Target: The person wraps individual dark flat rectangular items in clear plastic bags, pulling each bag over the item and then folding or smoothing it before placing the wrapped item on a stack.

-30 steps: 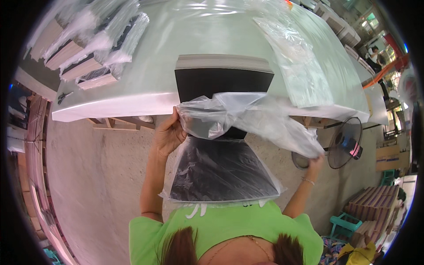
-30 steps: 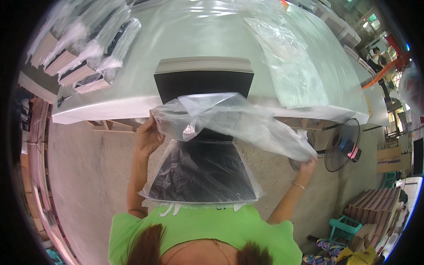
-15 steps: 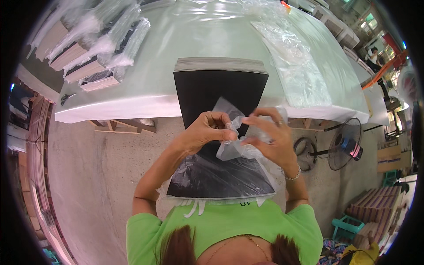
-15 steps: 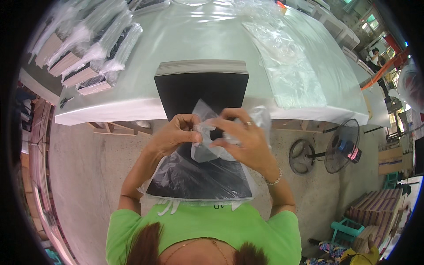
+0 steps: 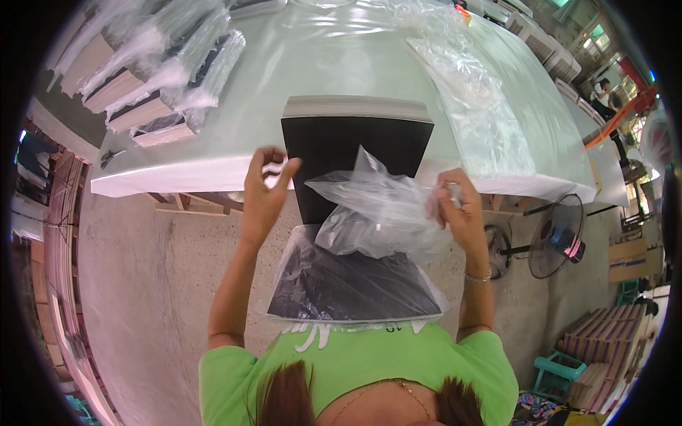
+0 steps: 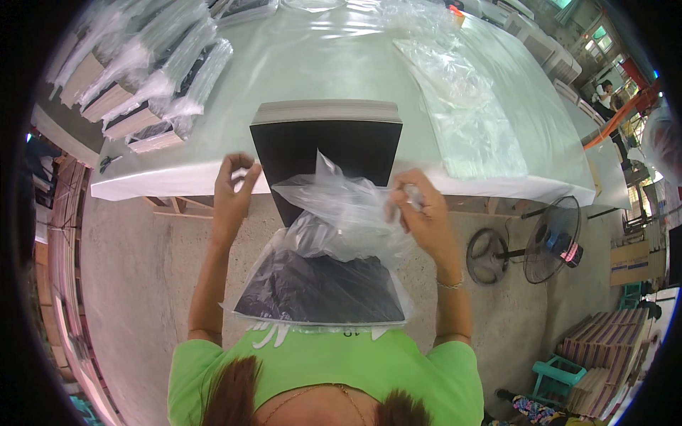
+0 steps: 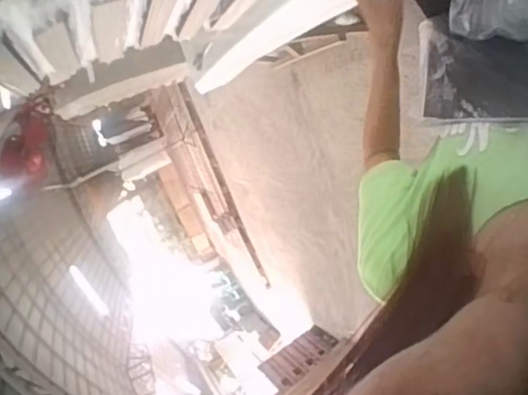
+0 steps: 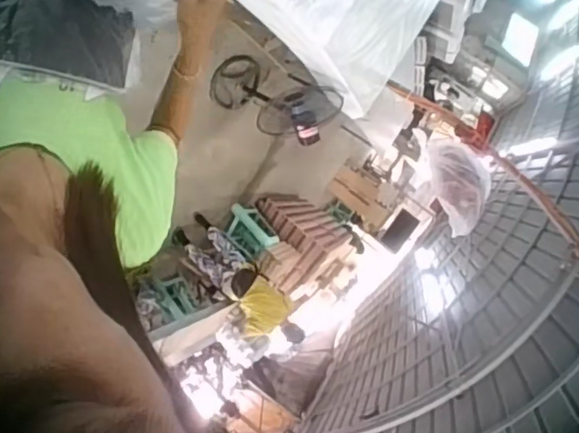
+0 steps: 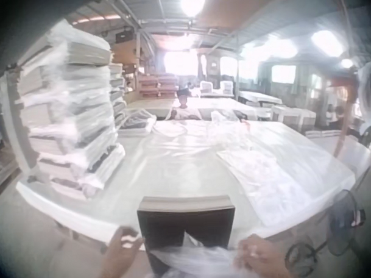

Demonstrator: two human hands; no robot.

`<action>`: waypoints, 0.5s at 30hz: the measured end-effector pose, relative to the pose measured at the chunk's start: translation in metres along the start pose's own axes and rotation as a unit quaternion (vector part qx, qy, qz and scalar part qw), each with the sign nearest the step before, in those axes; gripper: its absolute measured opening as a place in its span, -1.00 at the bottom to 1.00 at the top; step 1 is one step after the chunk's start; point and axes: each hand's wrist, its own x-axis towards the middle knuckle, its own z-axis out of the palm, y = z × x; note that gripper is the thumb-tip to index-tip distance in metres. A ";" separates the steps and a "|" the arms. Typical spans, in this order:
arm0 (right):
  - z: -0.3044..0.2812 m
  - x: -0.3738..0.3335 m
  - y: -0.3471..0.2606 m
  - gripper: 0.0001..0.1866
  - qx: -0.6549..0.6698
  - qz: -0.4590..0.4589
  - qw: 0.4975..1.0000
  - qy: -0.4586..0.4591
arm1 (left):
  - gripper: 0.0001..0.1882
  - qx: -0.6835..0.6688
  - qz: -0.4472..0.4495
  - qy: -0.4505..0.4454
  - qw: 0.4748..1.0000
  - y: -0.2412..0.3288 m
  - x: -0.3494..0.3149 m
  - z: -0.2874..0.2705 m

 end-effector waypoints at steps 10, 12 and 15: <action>-0.001 0.008 -0.004 -0.69 0.093 0.168 0.911 -0.364 | -0.77 -0.259 -0.072 -0.332 0.904 0.021 -0.002 0.044; -0.012 -0.002 0.012 -0.70 0.178 0.158 0.879 -0.412 | -0.74 -0.422 -0.193 -0.299 0.833 0.025 -0.001 0.039; -0.013 -0.005 0.011 -0.57 0.306 0.203 0.913 -0.175 | -0.64 -0.493 -0.307 -0.362 0.729 0.025 0.001 0.033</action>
